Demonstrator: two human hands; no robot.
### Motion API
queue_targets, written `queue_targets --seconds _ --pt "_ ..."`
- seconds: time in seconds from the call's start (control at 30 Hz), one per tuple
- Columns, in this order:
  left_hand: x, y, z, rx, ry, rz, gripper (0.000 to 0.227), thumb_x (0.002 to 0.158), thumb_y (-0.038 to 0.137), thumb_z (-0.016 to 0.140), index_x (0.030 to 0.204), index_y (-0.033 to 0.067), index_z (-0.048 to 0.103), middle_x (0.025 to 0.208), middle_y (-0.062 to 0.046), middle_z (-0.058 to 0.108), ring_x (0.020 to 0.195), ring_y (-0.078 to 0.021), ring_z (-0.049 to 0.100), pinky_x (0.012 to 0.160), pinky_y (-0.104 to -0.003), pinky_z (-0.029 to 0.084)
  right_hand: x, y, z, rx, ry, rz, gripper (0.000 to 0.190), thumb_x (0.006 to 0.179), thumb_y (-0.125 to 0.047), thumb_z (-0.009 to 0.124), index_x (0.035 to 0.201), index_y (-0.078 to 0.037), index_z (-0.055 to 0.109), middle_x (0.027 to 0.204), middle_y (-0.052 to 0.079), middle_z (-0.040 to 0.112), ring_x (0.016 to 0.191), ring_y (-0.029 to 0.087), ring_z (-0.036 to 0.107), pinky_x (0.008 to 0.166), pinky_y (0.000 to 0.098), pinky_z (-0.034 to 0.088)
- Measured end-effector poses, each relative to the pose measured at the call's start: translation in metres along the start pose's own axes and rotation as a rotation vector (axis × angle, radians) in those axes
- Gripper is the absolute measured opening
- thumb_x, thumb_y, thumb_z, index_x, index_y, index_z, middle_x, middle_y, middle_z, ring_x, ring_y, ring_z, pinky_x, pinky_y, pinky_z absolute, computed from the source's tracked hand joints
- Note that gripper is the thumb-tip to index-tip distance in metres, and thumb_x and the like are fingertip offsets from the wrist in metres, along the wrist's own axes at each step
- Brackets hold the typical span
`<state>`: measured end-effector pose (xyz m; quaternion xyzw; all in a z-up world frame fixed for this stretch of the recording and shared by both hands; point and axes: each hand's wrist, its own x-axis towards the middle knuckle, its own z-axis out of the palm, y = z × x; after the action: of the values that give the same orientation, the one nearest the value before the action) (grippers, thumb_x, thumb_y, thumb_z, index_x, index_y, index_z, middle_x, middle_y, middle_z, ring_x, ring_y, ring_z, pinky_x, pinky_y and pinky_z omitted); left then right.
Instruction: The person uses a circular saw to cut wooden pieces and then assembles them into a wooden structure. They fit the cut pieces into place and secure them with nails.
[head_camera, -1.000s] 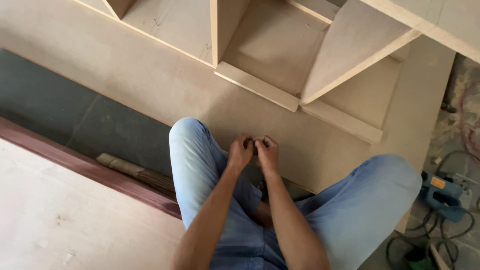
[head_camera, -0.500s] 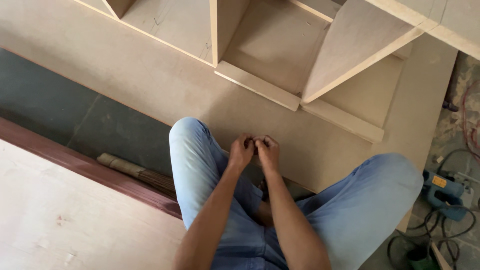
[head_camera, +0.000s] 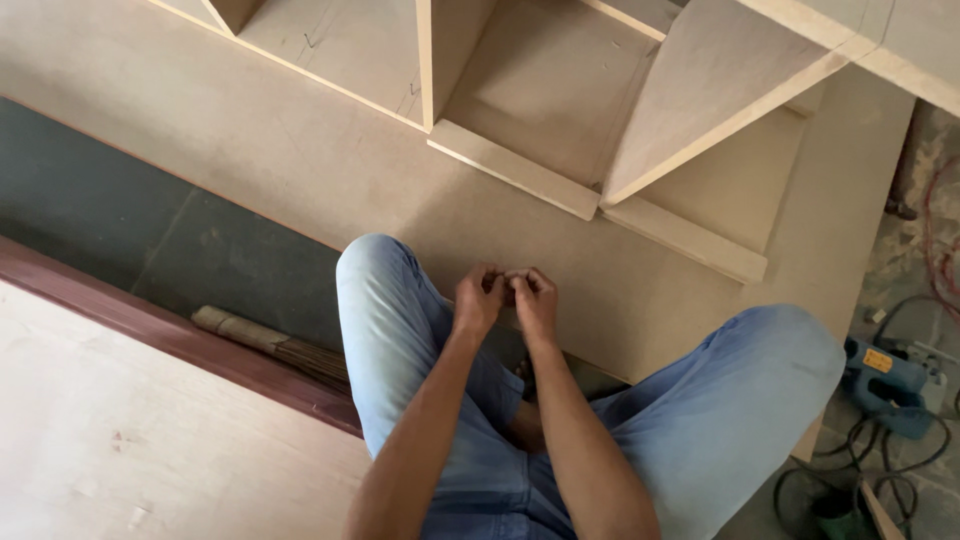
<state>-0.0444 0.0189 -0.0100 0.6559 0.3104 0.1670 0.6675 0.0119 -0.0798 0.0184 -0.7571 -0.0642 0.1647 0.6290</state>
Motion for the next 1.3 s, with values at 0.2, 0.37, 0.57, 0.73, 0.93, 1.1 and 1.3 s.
queue_targets --seconds 0.2,0.37,0.57,0.73,0.93,1.1,1.3 --pt "0.0 0.008 -0.005 0.227 0.049 -0.008 0.016 0.093 0.012 0.071 0.101 -0.0023 0.071 0.088 -0.018 0.074 0.076 -0.0253 0.072 0.071 -0.038 0.056 -0.004 -0.021 0.003 -0.204 -0.007 -0.076 0.018 0.091 -0.01 0.061 0.093 0.0 0.076 0.079 0.007 0.072 0.07 0.014 0.065 0.065 0.0299 0.053" --pt "0.002 0.01 -0.006 0.119 0.099 -0.045 0.017 0.089 0.013 0.072 0.096 -0.0028 0.072 0.082 -0.017 0.074 0.074 -0.0265 0.073 0.069 -0.038 0.057 -0.004 -0.027 0.005 -0.181 -0.05 -0.123 0.022 0.091 -0.013 0.06 0.092 0.001 0.077 0.079 0.008 0.073 0.069 0.015 0.066 0.065 0.0294 0.054" --pt "0.003 0.009 -0.008 0.214 0.092 -0.072 0.023 0.087 0.017 0.073 0.096 -0.004 0.069 0.083 -0.02 0.072 0.074 -0.0291 0.072 0.068 -0.041 0.056 -0.003 -0.023 0.007 -0.145 -0.069 -0.093 0.025 0.094 -0.015 0.057 0.094 0.001 0.076 0.08 0.009 0.072 0.071 0.016 0.065 0.066 0.0311 0.053" --pt "0.003 0.008 -0.006 0.277 0.115 -0.088 0.027 0.088 0.02 0.073 0.093 -0.0055 0.067 0.081 -0.025 0.07 0.074 -0.0357 0.072 0.069 -0.044 0.055 -0.006 -0.023 0.008 -0.185 -0.059 -0.179 0.024 0.093 -0.017 0.057 0.095 0.0 0.075 0.087 0.009 0.075 0.08 0.016 0.07 0.075 0.031 0.055" --pt "0.003 0.007 -0.006 0.31 0.112 -0.066 0.028 0.086 0.022 0.072 0.094 -0.0049 0.069 0.084 -0.028 0.071 0.078 -0.0404 0.072 0.071 -0.046 0.055 -0.004 -0.018 0.009 -0.176 -0.04 -0.182 0.024 0.093 -0.019 0.059 0.095 0.0 0.074 0.084 0.01 0.074 0.077 0.016 0.068 0.073 0.0311 0.055" --pt "0.004 0.012 -0.008 0.318 0.11 -0.056 0.028 0.087 0.022 0.071 0.095 -0.0052 0.069 0.084 -0.028 0.071 0.078 -0.0412 0.071 0.072 -0.046 0.055 -0.004 -0.015 0.01 -0.171 -0.017 -0.104 0.025 0.093 -0.021 0.06 0.094 -0.001 0.075 0.079 0.009 0.073 0.073 0.015 0.066 0.069 0.0311 0.053" --pt "0.002 0.014 -0.009 0.308 0.121 -0.037 0.029 0.087 0.022 0.071 0.097 -0.005 0.068 0.087 -0.027 0.071 0.081 -0.0402 0.073 0.072 -0.045 0.055 -0.005 -0.024 0.01 -0.18 -0.01 -0.17 0.024 0.094 -0.019 0.06 0.095 -0.001 0.076 0.081 0.008 0.074 0.075 0.014 0.066 0.071 0.0296 0.053"
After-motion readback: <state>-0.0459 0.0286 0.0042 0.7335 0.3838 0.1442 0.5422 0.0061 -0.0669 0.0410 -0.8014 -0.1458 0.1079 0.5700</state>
